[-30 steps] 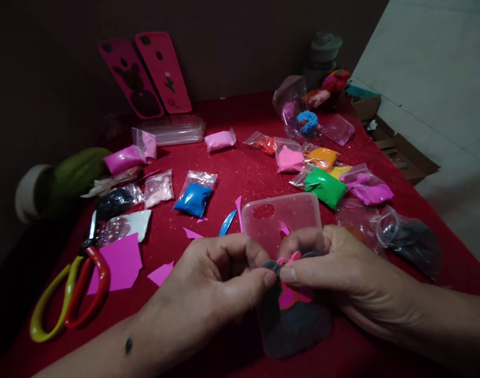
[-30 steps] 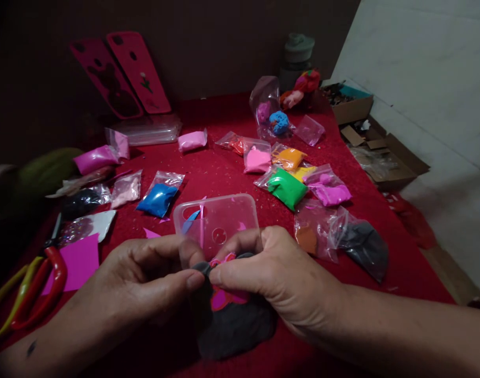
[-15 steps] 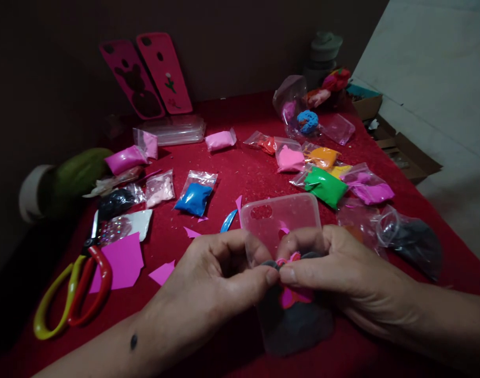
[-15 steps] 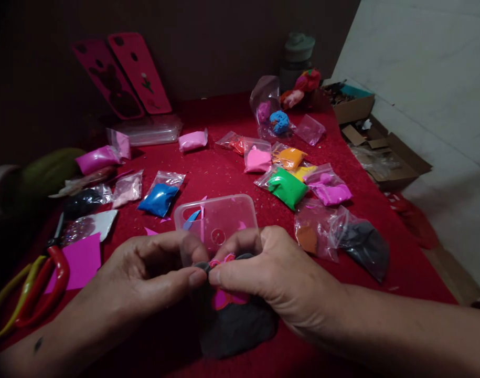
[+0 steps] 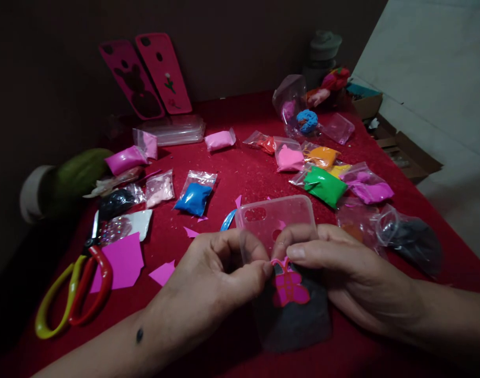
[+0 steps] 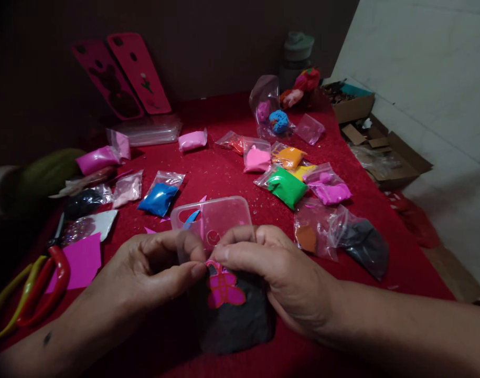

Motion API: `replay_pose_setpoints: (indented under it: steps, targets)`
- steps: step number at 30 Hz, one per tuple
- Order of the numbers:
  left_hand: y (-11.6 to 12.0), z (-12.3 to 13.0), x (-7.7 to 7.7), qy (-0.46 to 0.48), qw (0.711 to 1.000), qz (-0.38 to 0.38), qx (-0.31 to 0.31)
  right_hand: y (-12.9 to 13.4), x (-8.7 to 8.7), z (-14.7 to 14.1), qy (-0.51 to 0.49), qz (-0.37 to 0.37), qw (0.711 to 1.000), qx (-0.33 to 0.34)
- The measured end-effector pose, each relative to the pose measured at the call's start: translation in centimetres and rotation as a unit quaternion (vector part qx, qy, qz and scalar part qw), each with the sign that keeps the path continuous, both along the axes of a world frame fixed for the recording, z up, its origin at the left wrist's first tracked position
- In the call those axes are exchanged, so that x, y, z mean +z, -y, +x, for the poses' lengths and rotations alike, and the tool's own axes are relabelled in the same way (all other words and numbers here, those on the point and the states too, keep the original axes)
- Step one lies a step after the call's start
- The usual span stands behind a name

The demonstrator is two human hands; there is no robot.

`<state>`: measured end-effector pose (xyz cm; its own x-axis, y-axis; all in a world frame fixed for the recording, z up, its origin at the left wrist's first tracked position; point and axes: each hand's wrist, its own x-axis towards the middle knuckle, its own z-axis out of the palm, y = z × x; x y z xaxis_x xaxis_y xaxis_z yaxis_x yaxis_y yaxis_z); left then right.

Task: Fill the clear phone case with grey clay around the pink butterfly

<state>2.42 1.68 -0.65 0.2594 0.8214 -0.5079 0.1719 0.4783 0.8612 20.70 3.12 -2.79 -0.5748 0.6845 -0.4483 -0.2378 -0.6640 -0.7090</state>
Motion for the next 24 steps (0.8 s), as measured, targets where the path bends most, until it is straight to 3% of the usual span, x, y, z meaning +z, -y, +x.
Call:
replay_pose_setpoints:
  steps: [6, 19, 24]
  targets:
    - [-0.49, -0.74, -0.16, 0.044, 0.998, -0.034, -0.022, -0.28, 0.09, -0.4, -0.018, 0.031, 0.998, -0.045]
    - [-0.28, -0.67, -0.63, 0.058, 0.998, -0.009, 0.013, -0.44, 0.0, -0.25, -0.025, 0.026, 0.999, -0.032]
    - [-0.58, -1.1, -0.51, 0.08, 0.995, -0.05, -0.019, -0.55, -0.05, -0.26, -0.021, 0.046, 0.998, -0.04]
